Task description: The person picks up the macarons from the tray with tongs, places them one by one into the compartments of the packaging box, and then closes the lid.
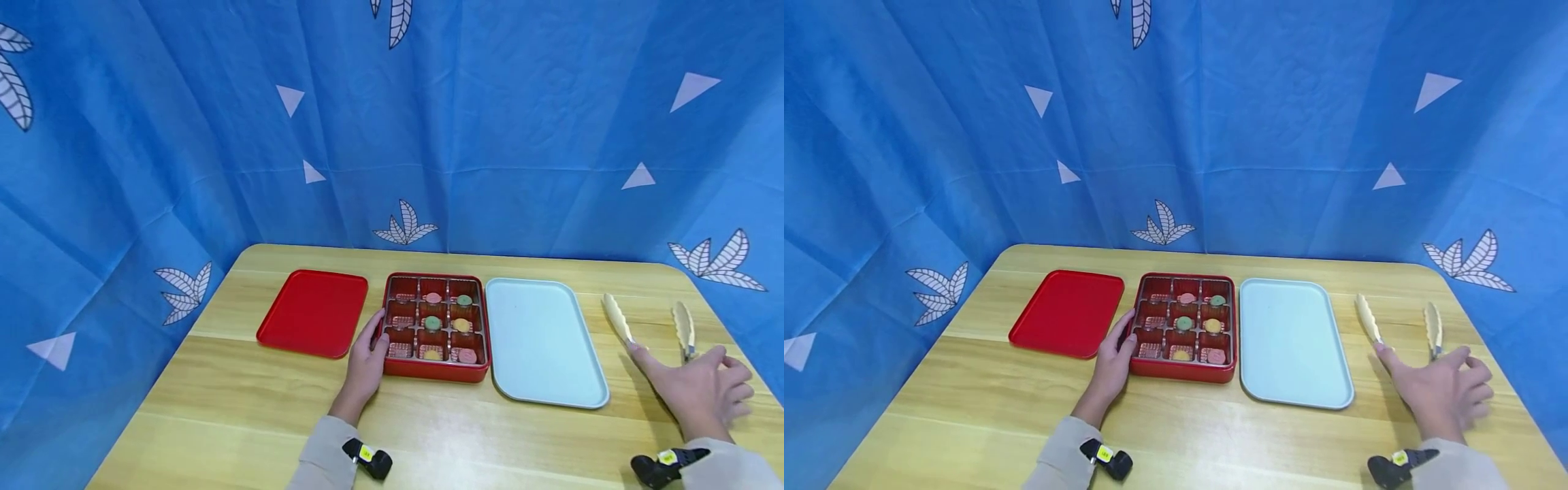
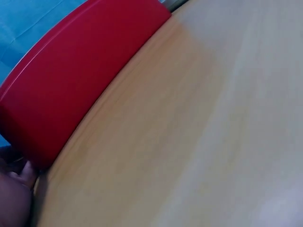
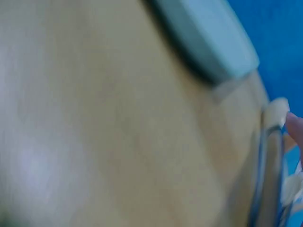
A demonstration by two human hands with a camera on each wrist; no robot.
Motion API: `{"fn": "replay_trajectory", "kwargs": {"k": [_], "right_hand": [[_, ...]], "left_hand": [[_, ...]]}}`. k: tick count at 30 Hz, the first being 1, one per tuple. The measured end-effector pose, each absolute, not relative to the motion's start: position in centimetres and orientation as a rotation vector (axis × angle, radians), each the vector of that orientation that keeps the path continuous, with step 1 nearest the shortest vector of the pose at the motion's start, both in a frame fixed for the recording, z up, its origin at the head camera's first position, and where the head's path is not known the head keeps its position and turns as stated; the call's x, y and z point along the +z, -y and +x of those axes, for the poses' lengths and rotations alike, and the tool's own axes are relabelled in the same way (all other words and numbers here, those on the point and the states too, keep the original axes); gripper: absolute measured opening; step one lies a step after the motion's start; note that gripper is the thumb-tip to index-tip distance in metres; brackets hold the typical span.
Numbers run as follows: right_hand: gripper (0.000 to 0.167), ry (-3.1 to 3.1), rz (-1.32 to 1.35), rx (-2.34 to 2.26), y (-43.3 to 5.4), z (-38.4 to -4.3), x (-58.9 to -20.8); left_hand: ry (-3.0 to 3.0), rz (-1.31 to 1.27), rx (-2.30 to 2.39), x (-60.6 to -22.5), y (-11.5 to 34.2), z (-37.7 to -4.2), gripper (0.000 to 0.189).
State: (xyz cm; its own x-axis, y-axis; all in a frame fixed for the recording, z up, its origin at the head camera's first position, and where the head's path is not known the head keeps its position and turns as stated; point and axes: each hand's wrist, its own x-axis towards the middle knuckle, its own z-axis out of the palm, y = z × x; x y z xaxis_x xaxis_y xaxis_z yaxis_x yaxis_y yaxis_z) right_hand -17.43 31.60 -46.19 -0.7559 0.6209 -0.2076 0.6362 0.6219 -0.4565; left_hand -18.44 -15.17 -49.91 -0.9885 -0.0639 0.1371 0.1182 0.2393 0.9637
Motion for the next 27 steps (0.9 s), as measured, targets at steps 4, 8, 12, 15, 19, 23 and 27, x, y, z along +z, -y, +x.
{"fn": "replay_trajectory", "kwargs": {"k": [4, 8, 12, 15, 19, 23, 27], "right_hand": [[0.099, -2.843, 1.031, -1.100, -29.7, -17.9, -43.7], [0.085, -2.853, 0.880, -1.287, -26.5, -18.7, -40.8], [0.075, -2.894, 0.722, -1.395, -22.8, -19.6, -39.5], [0.068, -2.867, 0.609, -1.508, -20.3, -20.2, -39.2], [0.065, -2.764, 0.472, -1.643, -17.4, -20.8, -38.8], [0.062, -2.621, 0.362, -1.752, -14.3, -21.0, -38.1], [0.059, -2.465, 0.266, -1.815, -11.0, -21.3, -37.6]], "left_hand": [[2.257, -0.115, -1.916, -48.9, 16.1, -19.0, 0.048], [2.246, -0.134, -1.848, -46.6, 17.7, -20.6, 0.048], [2.323, -0.067, -1.720, -44.5, 20.3, -22.3, 0.047], [2.419, 0.004, -1.603, -43.8, 22.7, -23.3, 0.048], [2.569, 0.114, -1.464, -43.4, 25.7, -24.1, 0.052], [2.709, 0.187, -1.304, -43.2, 28.2, -24.6, 0.054], [2.825, 0.232, -1.132, -42.9, 30.5, -25.0, 0.052]]}}
